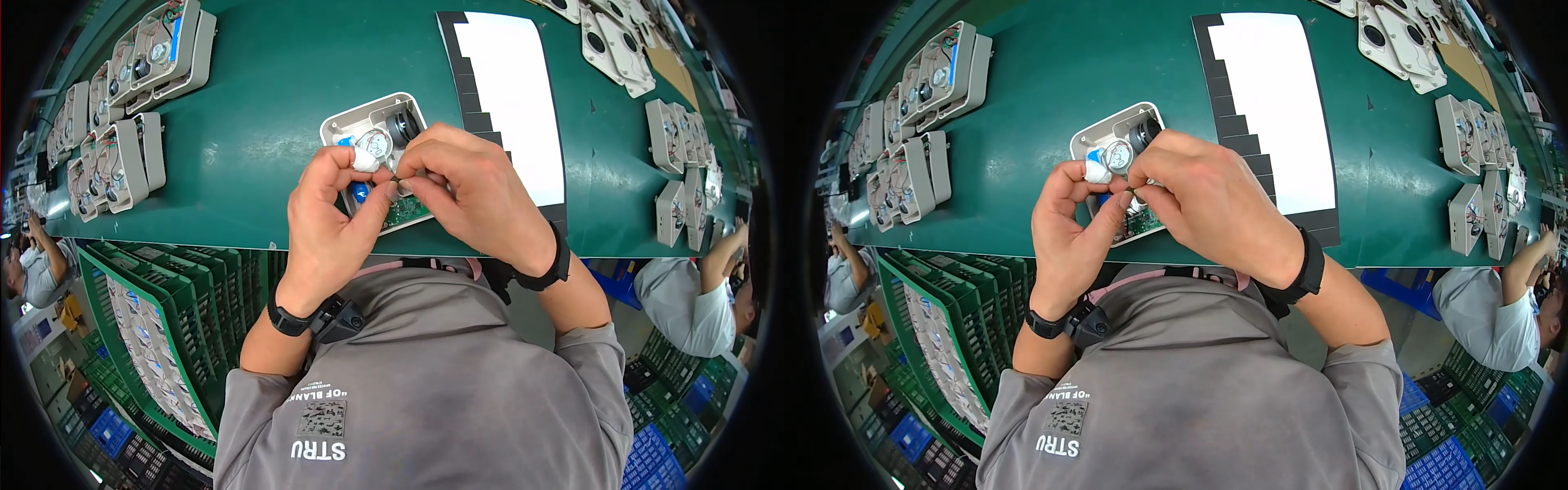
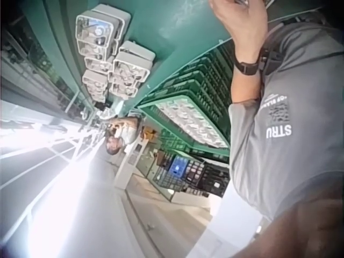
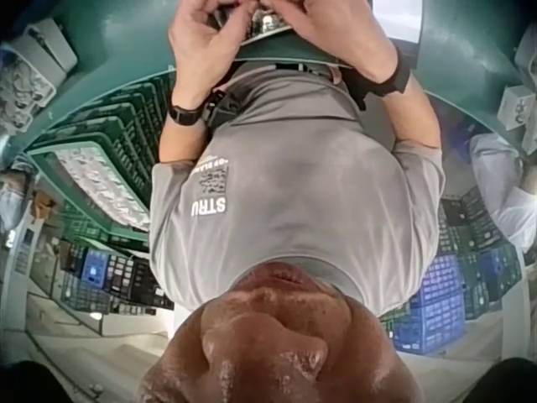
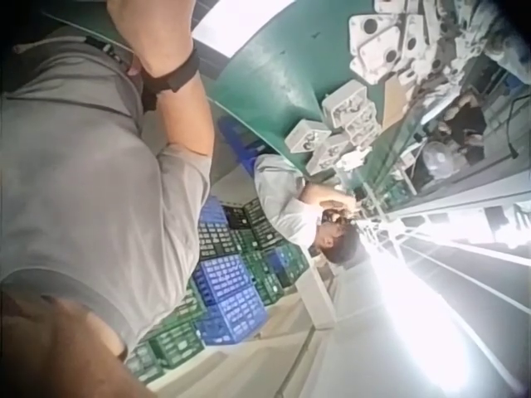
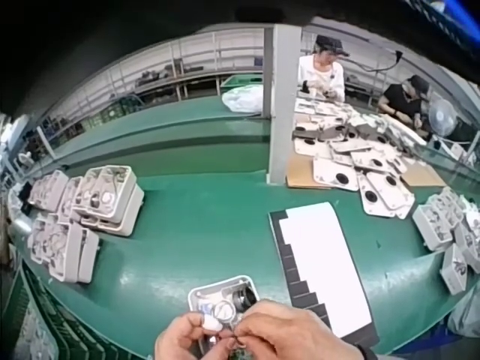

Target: The person picks up a plastic housing and a piece of tape, then presses the tape over the internal wires to secure them. This process is repeated with several more housings before they are placed into a green crate.

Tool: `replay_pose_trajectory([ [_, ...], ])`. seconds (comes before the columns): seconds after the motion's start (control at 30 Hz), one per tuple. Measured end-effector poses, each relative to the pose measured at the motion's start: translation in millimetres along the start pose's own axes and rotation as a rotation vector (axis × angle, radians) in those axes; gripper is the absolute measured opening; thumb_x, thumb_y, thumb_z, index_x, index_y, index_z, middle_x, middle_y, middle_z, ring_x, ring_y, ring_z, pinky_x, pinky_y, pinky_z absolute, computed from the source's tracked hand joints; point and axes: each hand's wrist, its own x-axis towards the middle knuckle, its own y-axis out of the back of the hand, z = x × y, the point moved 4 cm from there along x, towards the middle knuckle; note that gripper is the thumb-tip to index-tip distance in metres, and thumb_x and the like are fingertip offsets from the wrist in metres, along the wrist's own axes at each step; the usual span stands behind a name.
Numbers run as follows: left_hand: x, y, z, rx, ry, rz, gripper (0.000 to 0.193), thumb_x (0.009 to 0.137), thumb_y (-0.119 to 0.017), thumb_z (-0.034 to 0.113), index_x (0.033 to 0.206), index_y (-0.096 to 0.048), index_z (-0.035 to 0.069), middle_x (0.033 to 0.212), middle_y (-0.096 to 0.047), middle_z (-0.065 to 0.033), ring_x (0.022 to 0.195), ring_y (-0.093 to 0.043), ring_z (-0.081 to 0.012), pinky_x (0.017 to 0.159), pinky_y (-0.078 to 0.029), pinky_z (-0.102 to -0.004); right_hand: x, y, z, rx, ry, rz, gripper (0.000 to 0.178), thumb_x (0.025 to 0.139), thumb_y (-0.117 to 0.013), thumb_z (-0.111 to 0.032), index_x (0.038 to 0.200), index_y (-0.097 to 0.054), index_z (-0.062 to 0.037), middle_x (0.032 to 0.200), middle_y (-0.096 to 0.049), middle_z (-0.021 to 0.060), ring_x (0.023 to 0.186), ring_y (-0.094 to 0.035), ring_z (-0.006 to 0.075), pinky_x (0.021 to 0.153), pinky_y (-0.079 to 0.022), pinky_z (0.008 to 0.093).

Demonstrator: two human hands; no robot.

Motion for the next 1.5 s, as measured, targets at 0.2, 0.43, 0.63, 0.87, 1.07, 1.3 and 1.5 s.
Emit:
replay_pose_trajectory([
  [0.2,-2.8,0.5,-1.3,0.248,-0.267,0.070,0.031,0.081,-0.080,-0.004,0.104,-0.060,0.003,0.092,-0.071,-0.0083,0.087,-0.070,-0.0248,0.077,-0.054,-0.0355,1.0,-1.7,-2.0,-0.126,0.066,-0.030,0.016,0.085,-0.075,0.002,0.099,-0.069,-0.0006,0.098,-0.068,0.0107,0.078,-0.067,0.0280,0.065,-0.054,0.0369],
  [0.43,2.8,-0.1,2.4,0.443,-0.412,0.098,0.033,0.075,-0.081,-0.004,0.100,-0.060,0.007,0.087,-0.067,-0.0072,0.086,-0.064,-0.0304,0.081,-0.048,-0.0406,3.4,-7.1,-1.2,-0.279,0.096,-0.047,0.014,0.083,-0.072,0.001,0.096,-0.068,-0.0004,0.095,-0.065,0.0109,0.087,-0.066,0.0326,0.073,-0.055,0.0409],
  [0.63,7.1,-2.0,0.0,0.431,-0.474,0.045,0.035,0.073,-0.080,-0.004,0.099,-0.059,0.008,0.086,-0.066,-0.0055,0.085,-0.062,-0.0291,0.088,-0.046,-0.0417,2.5,-4.6,7.6,-0.178,0.084,-0.100,0.012,0.085,-0.070,0.002,0.096,-0.067,0.0001,0.097,-0.065,0.0117,0.088,-0.065,0.0339,0.074,-0.054,0.0417],
  [0.87,11.9,-2.3,3.7,0.430,-0.501,-0.024,0.035,0.070,-0.077,-0.004,0.097,-0.059,0.008,0.082,-0.064,-0.0041,0.085,-0.062,-0.0283,0.097,-0.043,-0.0488,1.2,-3.9,8.5,-0.059,0.115,-0.090,0.013,0.084,-0.069,0.004,0.096,-0.067,0.0004,0.096,-0.063,0.0124,0.088,-0.065,0.0347,0.074,-0.053,0.0430],
  [1.07,15.9,-5.1,12.9,0.502,-0.419,-0.109,0.033,0.071,-0.076,-0.004,0.097,-0.060,0.008,0.078,-0.064,-0.0036,0.084,-0.062,-0.0288,0.102,-0.042,-0.0501,3.3,-5.1,3.2,-0.207,0.032,-0.168,0.012,0.082,-0.068,0.004,0.094,-0.068,0.0001,0.098,-0.064,0.0125,0.089,-0.065,0.0344,0.074,-0.054,0.0432],
  [1.3,19.3,-0.9,10.4,0.491,-0.404,-0.147,0.028,0.074,-0.075,-0.003,0.097,-0.062,0.007,0.078,-0.064,-0.0048,0.084,-0.062,-0.0305,0.103,-0.043,-0.0494,2.4,-6.8,7.2,-0.189,0.044,-0.119,0.010,0.084,-0.068,0.001,0.094,-0.070,-0.0010,0.099,-0.065,0.0108,0.090,-0.066,0.0336,0.075,-0.055,0.0431],
  [1.5,21.9,5.4,3.5,0.403,-0.226,-0.171,0.028,0.079,-0.077,0.000,0.103,-0.063,0.004,0.085,-0.071,-0.0068,0.089,-0.063,-0.0320,0.097,-0.046,-0.0460,0.9,-7.3,4.8,-0.148,0.043,-0.055,0.010,0.085,-0.068,0.001,0.095,-0.071,-0.0017,0.098,-0.065,0.0098,0.090,-0.066,0.0339,0.075,-0.055,0.0434],
])
